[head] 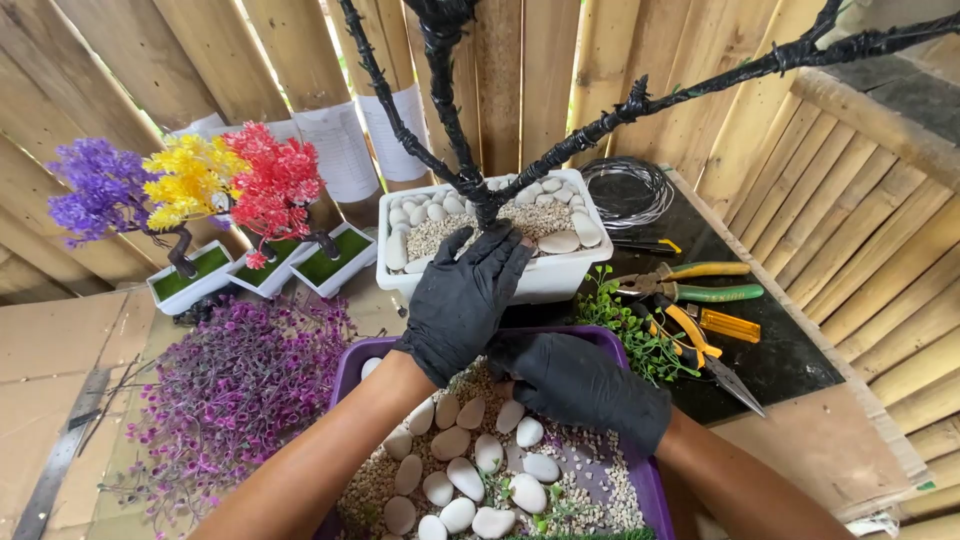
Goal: A person wearing black gloves is decorating a floral arrangement by carefully placing white stones and small artificial plant sprigs into a white pot and a purple tray.
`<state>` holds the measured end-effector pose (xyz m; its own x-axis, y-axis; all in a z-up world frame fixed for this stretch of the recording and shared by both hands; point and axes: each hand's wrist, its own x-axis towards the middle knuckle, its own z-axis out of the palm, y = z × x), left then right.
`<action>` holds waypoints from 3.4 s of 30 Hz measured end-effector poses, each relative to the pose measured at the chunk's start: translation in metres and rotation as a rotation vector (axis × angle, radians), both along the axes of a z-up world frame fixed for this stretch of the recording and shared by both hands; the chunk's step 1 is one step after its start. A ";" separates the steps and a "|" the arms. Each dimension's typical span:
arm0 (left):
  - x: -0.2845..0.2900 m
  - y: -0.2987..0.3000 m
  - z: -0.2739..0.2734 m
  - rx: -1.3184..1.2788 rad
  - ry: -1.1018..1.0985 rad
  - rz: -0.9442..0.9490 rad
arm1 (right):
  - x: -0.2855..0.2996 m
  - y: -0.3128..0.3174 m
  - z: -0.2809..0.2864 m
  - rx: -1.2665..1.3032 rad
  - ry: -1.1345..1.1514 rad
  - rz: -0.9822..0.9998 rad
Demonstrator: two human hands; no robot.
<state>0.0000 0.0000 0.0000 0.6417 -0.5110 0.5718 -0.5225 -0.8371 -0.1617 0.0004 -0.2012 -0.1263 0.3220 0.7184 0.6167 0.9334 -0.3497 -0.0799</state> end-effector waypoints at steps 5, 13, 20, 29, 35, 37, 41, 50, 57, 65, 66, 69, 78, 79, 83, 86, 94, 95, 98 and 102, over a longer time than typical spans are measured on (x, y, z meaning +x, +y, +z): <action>-0.011 0.016 0.006 -0.061 -0.019 0.023 | 0.004 -0.010 0.001 -0.024 0.091 0.012; -0.023 0.027 0.008 -0.194 -0.095 -0.026 | -0.006 -0.006 0.021 -0.045 0.091 0.015; -0.008 0.037 -0.006 -0.185 -0.144 -0.104 | -0.022 -0.003 0.100 -0.084 0.301 -0.010; -0.003 0.048 -0.029 -0.105 -0.079 -0.053 | 0.016 0.001 0.176 -0.013 -0.184 -0.300; -0.003 0.050 -0.034 -0.163 0.080 -0.012 | 0.020 0.013 0.161 -0.029 -0.305 -0.282; -0.002 0.052 -0.040 -0.068 0.063 0.006 | 0.027 0.012 0.151 -0.040 -0.350 -0.293; 0.002 0.050 -0.053 -0.119 0.041 0.002 | 0.025 0.018 0.142 -0.026 -0.428 -0.373; 0.001 0.040 -0.044 -0.213 -0.088 0.024 | 0.053 0.006 0.117 -0.035 -0.440 -0.304; -0.013 0.018 -0.024 -0.255 -0.272 0.006 | 0.038 0.008 0.135 0.003 -0.376 -0.193; 0.000 0.016 -0.034 -0.354 -0.351 0.015 | 0.040 0.011 0.133 0.010 -0.397 -0.190; 0.001 0.015 -0.036 -0.372 -0.371 0.017 | 0.043 0.010 0.129 0.008 -0.392 -0.183; 0.001 0.015 -0.042 -0.407 -0.404 0.025 | 0.040 0.013 0.132 -0.003 -0.413 -0.202; 0.018 0.055 -0.060 -0.135 0.066 -0.082 | 0.042 0.009 0.135 0.010 -0.421 -0.150; 0.009 0.054 -0.044 -0.130 0.054 -0.086 | 0.035 0.010 0.142 0.014 -0.433 -0.155; 0.005 0.065 -0.040 -0.093 0.095 -0.138 | 0.004 -0.008 0.151 -0.014 -0.424 -0.153; -0.001 0.065 -0.043 0.102 -0.075 -0.056 | -0.021 -0.021 0.128 -0.189 -0.060 -0.032; -0.019 0.060 -0.017 -0.052 0.015 -0.223 | -0.044 -0.017 0.091 -0.323 0.199 -0.023; -0.023 0.059 -0.016 -0.048 -0.019 -0.191 | -0.043 -0.018 0.091 -0.277 0.211 -0.003; -0.020 0.062 -0.026 -0.009 -0.106 -0.127 | -0.051 -0.009 0.133 -0.264 0.337 -0.017; -0.017 0.070 -0.028 0.011 -0.150 -0.101 | -0.044 0.007 0.190 -0.121 0.505 -0.161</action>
<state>-0.0168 0.0702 -0.0283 0.4947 -0.5755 0.6512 -0.5729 -0.7794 -0.2536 -0.0433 -0.1946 0.0641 0.6682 0.6922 0.2727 0.7236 -0.5195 -0.4545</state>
